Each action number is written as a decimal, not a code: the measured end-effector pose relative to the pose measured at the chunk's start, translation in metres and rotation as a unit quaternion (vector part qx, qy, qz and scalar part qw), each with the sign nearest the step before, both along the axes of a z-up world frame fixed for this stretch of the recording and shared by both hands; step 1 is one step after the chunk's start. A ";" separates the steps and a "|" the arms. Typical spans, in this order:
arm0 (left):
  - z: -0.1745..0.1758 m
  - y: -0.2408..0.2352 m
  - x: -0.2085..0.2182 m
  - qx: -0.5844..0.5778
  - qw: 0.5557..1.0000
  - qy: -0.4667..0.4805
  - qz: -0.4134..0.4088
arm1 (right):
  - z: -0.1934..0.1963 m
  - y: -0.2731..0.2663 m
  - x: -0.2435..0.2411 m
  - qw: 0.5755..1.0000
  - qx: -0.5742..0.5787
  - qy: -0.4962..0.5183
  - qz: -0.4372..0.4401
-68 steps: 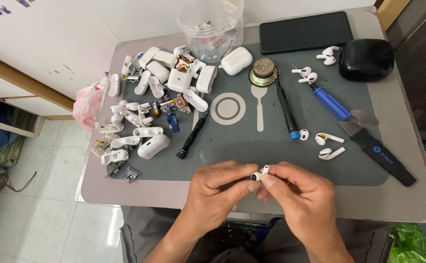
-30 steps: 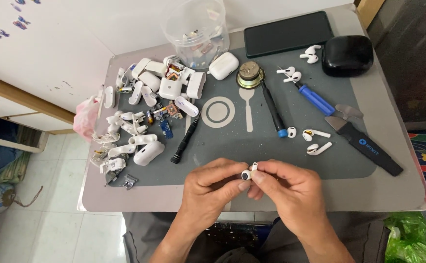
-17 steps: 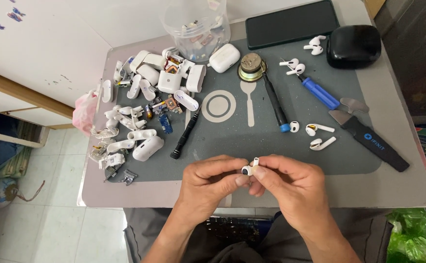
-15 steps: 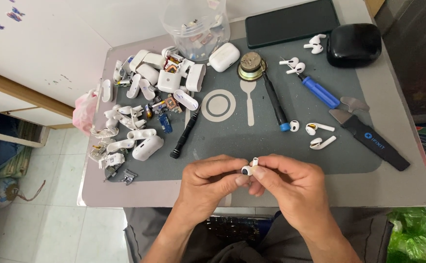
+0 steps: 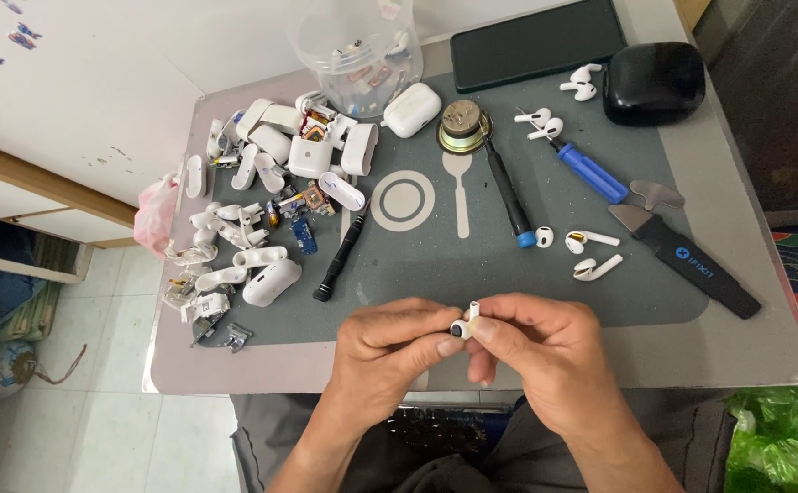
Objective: The person repeatedly picks up white wireless earbuds from a cluttered workbench, separates the outer shell from the internal components, and places the parts back on the mat. The person handles multiple earbuds one at a time, rotating and prying them apart with their fingers.
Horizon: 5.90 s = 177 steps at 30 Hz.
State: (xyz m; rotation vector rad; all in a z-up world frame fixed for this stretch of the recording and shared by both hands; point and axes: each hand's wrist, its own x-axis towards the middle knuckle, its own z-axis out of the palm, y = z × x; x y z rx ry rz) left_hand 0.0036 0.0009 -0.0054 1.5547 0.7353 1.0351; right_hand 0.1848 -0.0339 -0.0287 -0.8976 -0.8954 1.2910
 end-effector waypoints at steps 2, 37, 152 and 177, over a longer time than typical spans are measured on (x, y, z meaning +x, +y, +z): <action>0.003 0.000 0.003 0.018 1.000 0.003 0.005 | 0.005 0.000 0.000 1.000 0.000 0.012 0.003; 0.002 0.000 0.013 -0.114 0.989 -0.058 0.074 | 0.001 0.006 -0.017 0.996 -0.052 0.006 -0.071; -0.005 -0.002 0.000 -0.014 0.996 -0.055 0.074 | 0.001 -0.004 -0.013 0.991 0.026 -0.116 -0.059; -0.006 -0.001 -0.005 -0.037 0.996 -0.069 0.045 | 0.007 -0.007 -0.015 0.987 0.057 -0.138 -0.063</action>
